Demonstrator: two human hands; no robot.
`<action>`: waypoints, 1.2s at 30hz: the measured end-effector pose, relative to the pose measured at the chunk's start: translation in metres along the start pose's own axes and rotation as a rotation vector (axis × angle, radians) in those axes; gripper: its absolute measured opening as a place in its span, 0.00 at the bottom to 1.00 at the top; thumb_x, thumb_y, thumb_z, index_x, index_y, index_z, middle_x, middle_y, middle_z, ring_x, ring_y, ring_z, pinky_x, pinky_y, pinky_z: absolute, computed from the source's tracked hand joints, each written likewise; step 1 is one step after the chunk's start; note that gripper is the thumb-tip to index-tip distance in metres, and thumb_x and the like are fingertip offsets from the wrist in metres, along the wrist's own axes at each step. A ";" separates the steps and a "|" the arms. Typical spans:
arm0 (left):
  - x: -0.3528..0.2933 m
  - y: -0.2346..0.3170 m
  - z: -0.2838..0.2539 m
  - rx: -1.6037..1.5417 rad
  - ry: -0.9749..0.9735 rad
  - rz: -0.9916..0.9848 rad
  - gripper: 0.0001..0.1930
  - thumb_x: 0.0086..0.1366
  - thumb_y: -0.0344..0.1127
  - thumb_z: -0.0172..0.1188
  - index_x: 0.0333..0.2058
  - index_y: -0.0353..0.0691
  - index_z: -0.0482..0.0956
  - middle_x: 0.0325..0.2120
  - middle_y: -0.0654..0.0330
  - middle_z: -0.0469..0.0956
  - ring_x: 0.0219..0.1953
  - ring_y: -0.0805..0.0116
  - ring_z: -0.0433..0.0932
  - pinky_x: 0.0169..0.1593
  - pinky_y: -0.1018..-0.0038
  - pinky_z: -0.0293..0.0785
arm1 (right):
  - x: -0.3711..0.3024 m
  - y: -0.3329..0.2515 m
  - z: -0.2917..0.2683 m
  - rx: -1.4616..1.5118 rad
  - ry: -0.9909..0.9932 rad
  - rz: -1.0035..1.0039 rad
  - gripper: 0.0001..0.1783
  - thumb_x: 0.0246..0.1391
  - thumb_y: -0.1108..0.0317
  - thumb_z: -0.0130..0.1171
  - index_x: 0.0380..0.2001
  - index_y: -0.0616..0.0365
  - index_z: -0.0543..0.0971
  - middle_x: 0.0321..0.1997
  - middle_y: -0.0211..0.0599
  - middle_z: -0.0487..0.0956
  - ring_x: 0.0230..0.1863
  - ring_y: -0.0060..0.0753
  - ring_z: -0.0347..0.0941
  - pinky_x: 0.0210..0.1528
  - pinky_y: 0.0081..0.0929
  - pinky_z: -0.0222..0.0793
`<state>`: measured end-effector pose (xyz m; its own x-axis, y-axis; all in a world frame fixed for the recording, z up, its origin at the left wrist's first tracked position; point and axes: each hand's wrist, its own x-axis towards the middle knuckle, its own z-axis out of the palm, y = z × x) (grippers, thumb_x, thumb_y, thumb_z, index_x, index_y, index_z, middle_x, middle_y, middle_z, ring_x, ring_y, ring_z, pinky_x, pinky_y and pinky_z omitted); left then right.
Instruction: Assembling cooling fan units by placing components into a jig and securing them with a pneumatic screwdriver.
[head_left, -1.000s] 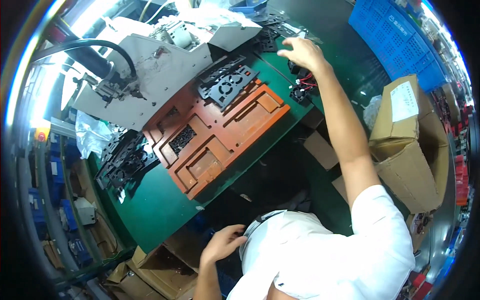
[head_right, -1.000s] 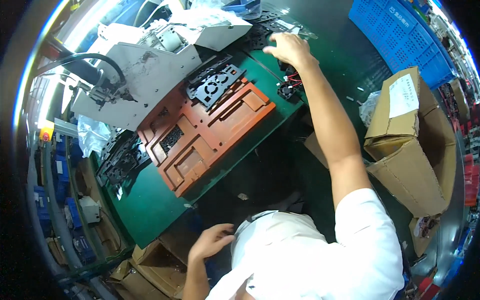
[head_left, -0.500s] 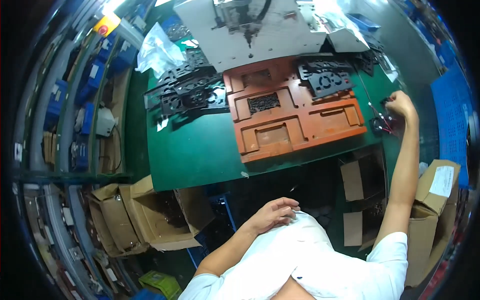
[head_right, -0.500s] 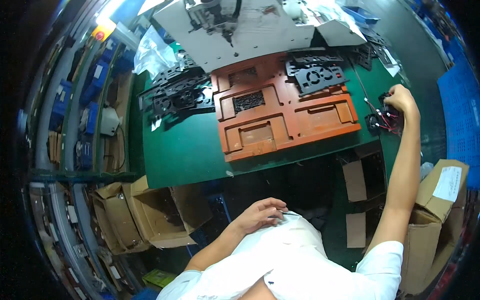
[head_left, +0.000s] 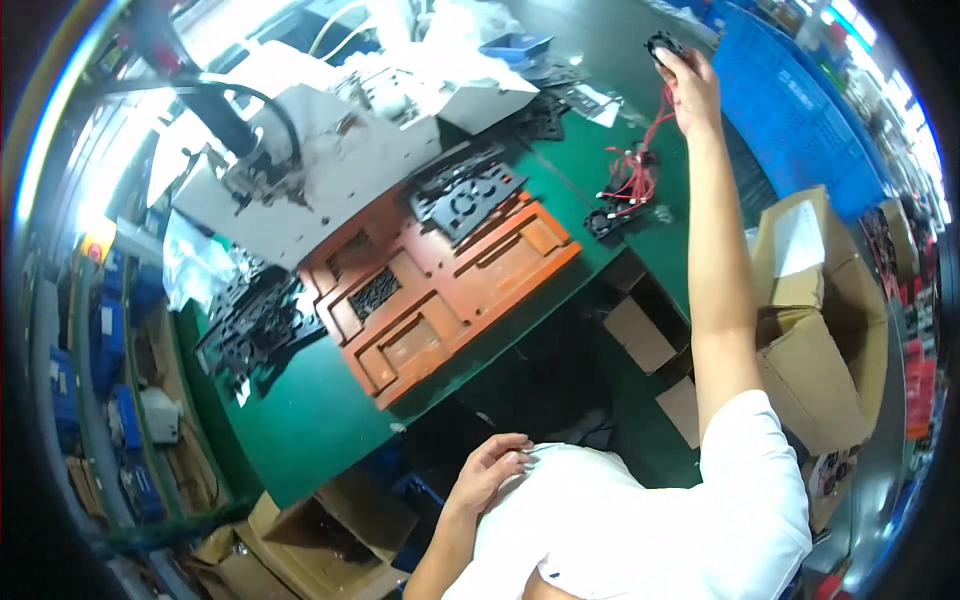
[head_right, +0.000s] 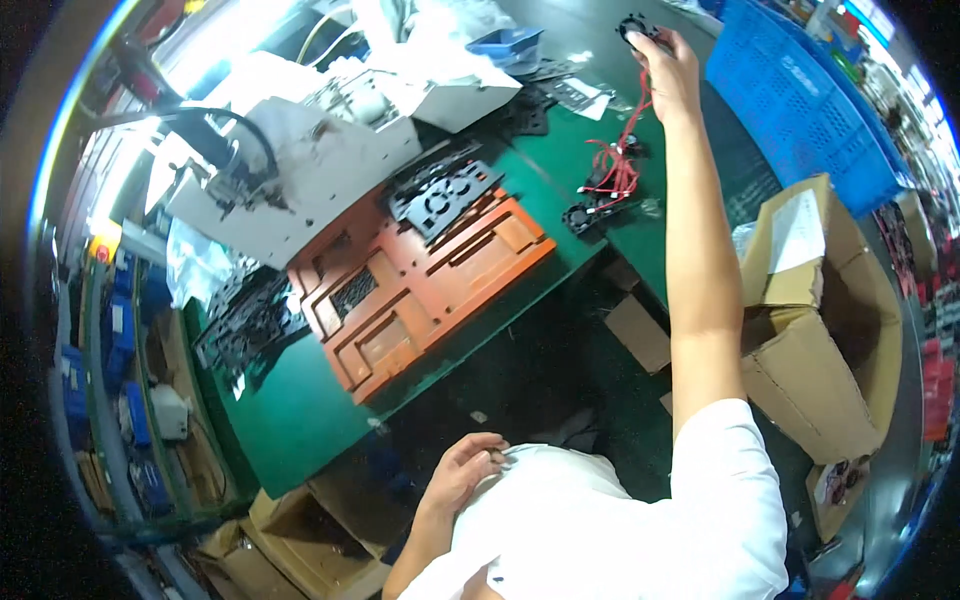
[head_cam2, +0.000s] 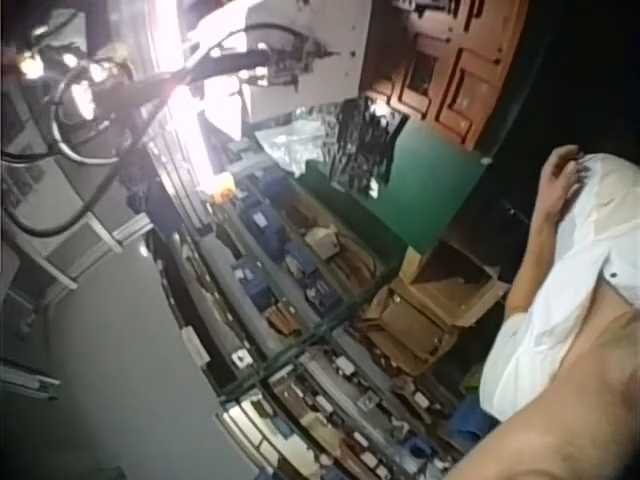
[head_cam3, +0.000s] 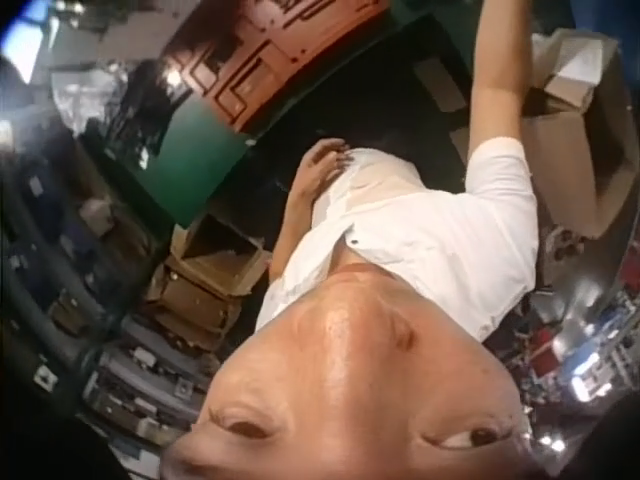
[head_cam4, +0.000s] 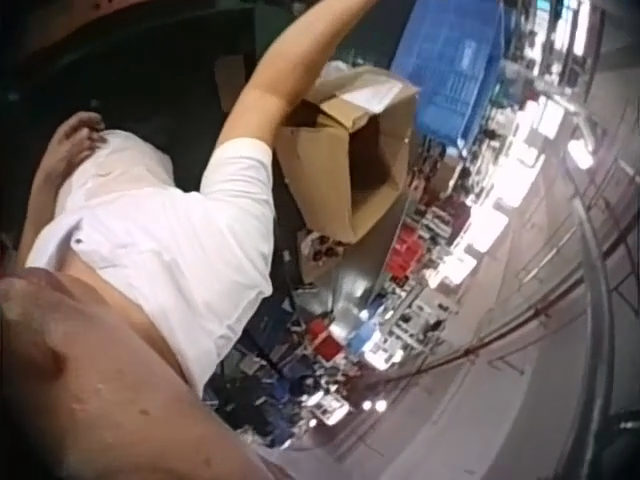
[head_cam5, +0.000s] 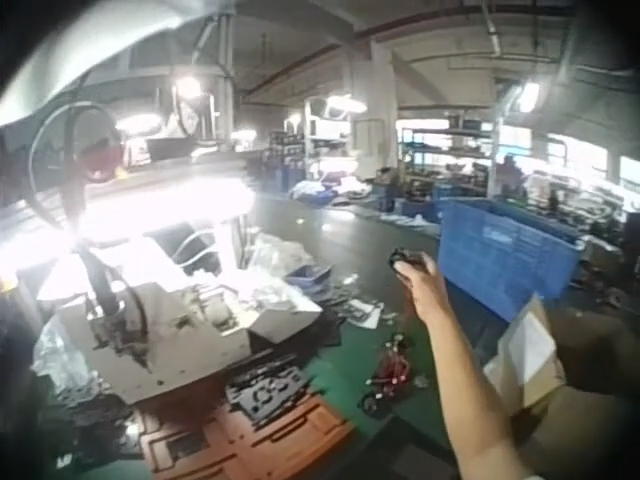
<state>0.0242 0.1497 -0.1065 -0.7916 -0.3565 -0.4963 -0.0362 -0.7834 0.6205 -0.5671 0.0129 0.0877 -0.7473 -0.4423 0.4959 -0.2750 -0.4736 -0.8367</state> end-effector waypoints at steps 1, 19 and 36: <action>0.004 0.003 0.004 0.056 0.036 -0.013 0.18 0.71 0.32 0.64 0.57 0.34 0.77 0.51 0.51 0.80 0.50 0.63 0.81 0.54 0.68 0.79 | 0.008 -0.010 -0.002 0.083 0.022 -0.031 0.13 0.56 0.75 0.71 0.44 0.62 0.80 0.43 0.32 0.82 0.42 0.25 0.80 0.48 0.23 0.78; 0.014 0.118 0.070 0.311 0.023 0.738 0.25 0.71 0.32 0.61 0.64 0.38 0.69 0.54 0.54 0.77 0.47 0.67 0.80 0.45 0.75 0.78 | -0.190 -0.128 0.083 -0.286 -0.658 -0.371 0.24 0.46 0.81 0.72 0.48 0.56 0.78 0.55 0.39 0.77 0.48 0.25 0.77 0.41 0.23 0.79; 0.005 0.114 0.029 0.217 0.279 0.543 0.31 0.60 0.21 0.71 0.61 0.32 0.70 0.50 0.57 0.79 0.47 0.70 0.82 0.52 0.76 0.81 | -0.343 -0.065 0.109 0.151 -0.686 0.703 0.34 0.53 0.84 0.69 0.62 0.62 0.70 0.56 0.35 0.71 0.56 0.26 0.76 0.53 0.23 0.77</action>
<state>-0.0021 0.0730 -0.0204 -0.5450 -0.8146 -0.1982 0.1791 -0.3441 0.9217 -0.2265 0.1122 -0.0023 -0.1858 -0.9820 -0.0347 0.2117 -0.0055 -0.9773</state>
